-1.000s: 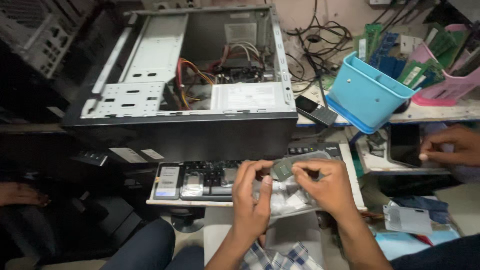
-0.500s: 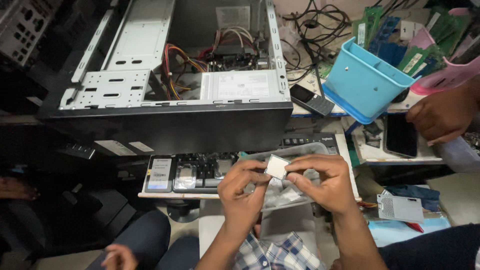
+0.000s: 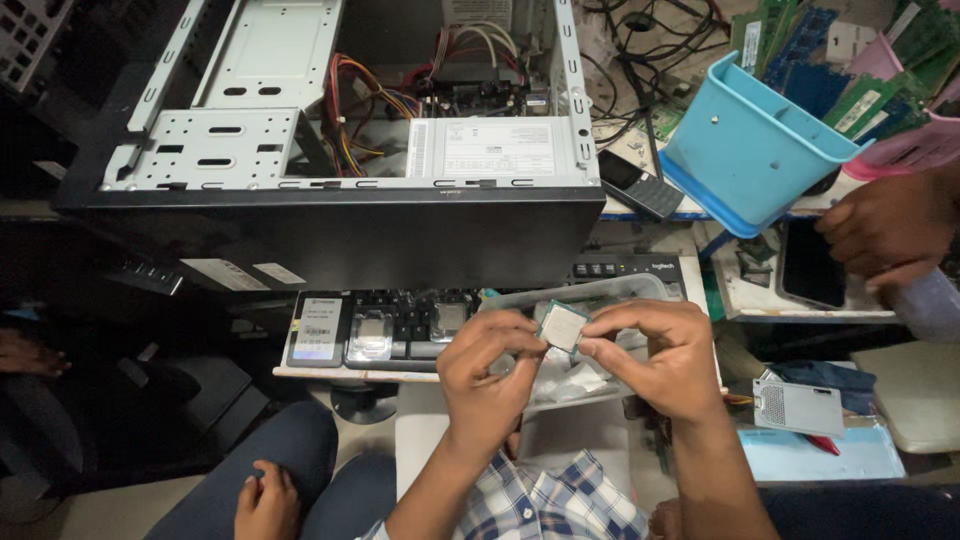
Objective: The person handles small plastic-wrapped electronic components, picking them up from a tray, inspecting them, and placing them back. Another person is visible nearby handling similar items.
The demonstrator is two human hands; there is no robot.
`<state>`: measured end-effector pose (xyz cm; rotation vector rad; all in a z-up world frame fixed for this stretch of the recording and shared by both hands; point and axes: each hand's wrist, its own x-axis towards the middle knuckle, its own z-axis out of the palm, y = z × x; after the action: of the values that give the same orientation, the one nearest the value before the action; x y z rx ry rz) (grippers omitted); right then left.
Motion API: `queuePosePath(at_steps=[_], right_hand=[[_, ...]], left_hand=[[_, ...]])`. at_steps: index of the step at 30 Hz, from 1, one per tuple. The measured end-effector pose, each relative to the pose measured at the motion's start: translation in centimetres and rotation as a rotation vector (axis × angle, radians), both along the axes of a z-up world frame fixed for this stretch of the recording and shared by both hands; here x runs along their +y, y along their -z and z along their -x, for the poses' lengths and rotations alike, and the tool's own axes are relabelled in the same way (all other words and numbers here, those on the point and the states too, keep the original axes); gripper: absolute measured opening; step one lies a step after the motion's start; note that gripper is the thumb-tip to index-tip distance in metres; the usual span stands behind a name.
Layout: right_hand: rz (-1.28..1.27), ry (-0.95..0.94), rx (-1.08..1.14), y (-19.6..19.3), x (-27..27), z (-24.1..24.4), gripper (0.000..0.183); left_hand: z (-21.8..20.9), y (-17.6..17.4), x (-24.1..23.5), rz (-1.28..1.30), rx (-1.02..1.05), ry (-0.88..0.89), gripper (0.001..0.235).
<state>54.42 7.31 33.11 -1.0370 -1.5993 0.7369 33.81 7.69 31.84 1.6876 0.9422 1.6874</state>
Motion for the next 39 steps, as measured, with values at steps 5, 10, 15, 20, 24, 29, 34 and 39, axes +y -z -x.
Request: queuePosePath(at_steps=[5, 10, 15, 20, 24, 29, 34, 39], right_hand=[[-0.002, -0.004, 0.023, 0.1, 0.0, -0.1, 0.015], [0.031, 0.000, 0.033, 0.0, -0.1, 0.1, 0.015], [0.089, -0.025, 0.150, 0.2, 0.0, 0.2, 0.026], [0.081, -0.051, 0.118, 0.8, 0.3, -0.5, 0.022], [0.039, 0.234, 0.195, 0.9, -0.1, -3.2, 0.021], [-0.121, 0.749, -0.024, 0.6, -1.7, -10.9, 0.029], [-0.106, 0.976, -0.469, 4.1, -0.8, -15.2, 0.024], [-0.334, 0.988, -0.793, 6.8, 1.8, -16.4, 0.018]], left_hand=[[0.0, -0.1, 0.0, 0.002, 0.022, -0.001, 0.019], [0.0, -0.2, 0.0, 0.008, 0.009, 0.001, 0.019], [0.0, -0.4, 0.0, -0.012, 0.037, -0.001, 0.019], [0.0, -1.1, 0.1, -0.099, 0.123, -0.010, 0.019], [-0.4, -1.8, 0.1, -0.026, 0.126, 0.000, 0.017], [-0.8, -1.9, 0.0, 0.062, 0.103, 0.014, 0.017], [-0.8, -1.8, 0.3, 0.074, 0.098, 0.018, 0.015], [-0.8, -2.1, 0.4, 0.067, 0.093, 0.023, 0.014]])
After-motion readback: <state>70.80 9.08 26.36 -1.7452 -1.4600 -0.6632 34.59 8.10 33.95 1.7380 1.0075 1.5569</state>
